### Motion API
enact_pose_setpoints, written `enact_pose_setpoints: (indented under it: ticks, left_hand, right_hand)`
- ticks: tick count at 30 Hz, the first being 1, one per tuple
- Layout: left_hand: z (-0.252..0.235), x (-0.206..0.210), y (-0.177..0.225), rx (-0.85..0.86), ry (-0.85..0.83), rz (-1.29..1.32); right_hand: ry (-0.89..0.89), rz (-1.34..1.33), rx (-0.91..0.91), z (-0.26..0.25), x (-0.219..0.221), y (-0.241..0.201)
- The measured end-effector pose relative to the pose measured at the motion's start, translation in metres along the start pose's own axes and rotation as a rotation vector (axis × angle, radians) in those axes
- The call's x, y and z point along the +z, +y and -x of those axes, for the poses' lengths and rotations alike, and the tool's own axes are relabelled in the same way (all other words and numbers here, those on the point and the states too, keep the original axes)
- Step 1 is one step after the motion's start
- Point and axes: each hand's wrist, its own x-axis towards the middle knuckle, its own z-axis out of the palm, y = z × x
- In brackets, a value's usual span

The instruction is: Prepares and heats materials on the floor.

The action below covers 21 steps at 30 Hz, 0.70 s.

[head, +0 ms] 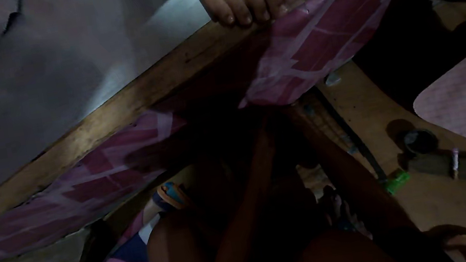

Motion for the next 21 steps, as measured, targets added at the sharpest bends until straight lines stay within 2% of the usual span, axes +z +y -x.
enact_pose_setpoints:
  ticks: [4, 6, 8, 10, 14, 19, 21]
  left_hand:
    - [0.001, -0.001, 0.001, -0.013, 0.010, -0.013]
    - [0.004, -0.002, 0.003, 0.027, 0.025, -0.118]
    - [0.009, -0.008, 0.006, 0.140, 0.029, -0.351]
    - [0.011, -0.017, 0.010, 0.297, 0.046, -0.564]
    - [0.009, -0.026, 0.014, 0.493, 0.013, -0.760]
    - [0.008, -0.021, 0.018, 0.517, -0.018, -0.835]
    - [0.011, -0.019, 0.019, 0.516, -0.019, -0.847]
  right_hand:
    - [0.008, -0.001, 0.063, -0.003, -0.002, 0.009]
    - [-0.012, -0.017, 0.050, -0.008, -0.005, 0.021]
    - [-0.019, 0.005, 0.019, -0.013, -0.009, 0.037]
    - [-0.022, 0.034, 0.019, -0.006, -0.005, 0.024]
    - [-0.048, -0.093, 0.015, -0.008, -0.004, 0.026]
    - [-0.038, -0.049, 0.097, 0.002, -0.004, 0.010]
    - [-0.065, -0.016, 0.114, 0.001, -0.008, 0.017]
